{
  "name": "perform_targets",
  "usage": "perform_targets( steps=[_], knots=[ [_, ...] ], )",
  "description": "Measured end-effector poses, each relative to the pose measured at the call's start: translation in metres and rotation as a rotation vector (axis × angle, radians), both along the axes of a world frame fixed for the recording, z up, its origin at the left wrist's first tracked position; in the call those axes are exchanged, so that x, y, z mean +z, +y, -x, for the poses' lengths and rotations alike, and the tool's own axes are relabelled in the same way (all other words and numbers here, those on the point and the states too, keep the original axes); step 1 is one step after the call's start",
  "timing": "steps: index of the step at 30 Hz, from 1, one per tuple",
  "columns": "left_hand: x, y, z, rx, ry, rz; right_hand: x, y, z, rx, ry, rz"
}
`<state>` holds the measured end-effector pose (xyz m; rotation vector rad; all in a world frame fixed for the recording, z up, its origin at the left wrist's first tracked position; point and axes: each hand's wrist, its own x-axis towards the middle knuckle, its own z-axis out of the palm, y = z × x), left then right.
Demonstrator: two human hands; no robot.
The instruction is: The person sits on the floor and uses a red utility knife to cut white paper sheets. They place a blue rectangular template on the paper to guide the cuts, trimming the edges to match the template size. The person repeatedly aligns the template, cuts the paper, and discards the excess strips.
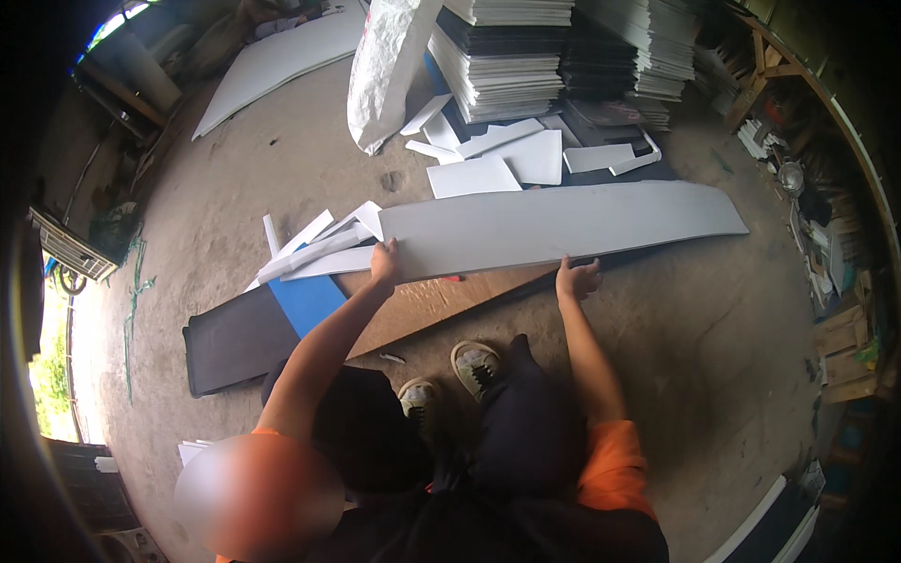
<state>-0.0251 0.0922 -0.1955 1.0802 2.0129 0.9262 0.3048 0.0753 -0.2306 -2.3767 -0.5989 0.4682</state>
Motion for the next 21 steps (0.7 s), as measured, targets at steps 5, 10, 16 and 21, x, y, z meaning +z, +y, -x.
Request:
perform_targets(
  steps=[5, 10, 16, 21],
  knots=[
    [-0.037, -0.03, -0.018, 0.015, 0.045, 0.037, -0.004, 0.019, -0.001, 0.004, 0.267, -0.245],
    [-0.061, -0.027, -0.041, 0.017, -0.017, -0.074, -0.008, 0.041, -0.007, 0.08, 0.083, -0.206],
    [-0.066, -0.027, -0.042, -0.261, -0.004, -0.061, -0.024, 0.059, -0.02, 0.322, -0.217, -0.267],
    [-0.059, -0.026, 0.021, -0.679, 0.156, 0.193, -0.012, 0.066, 0.051, 0.931, -0.241, -0.479]
  ],
)
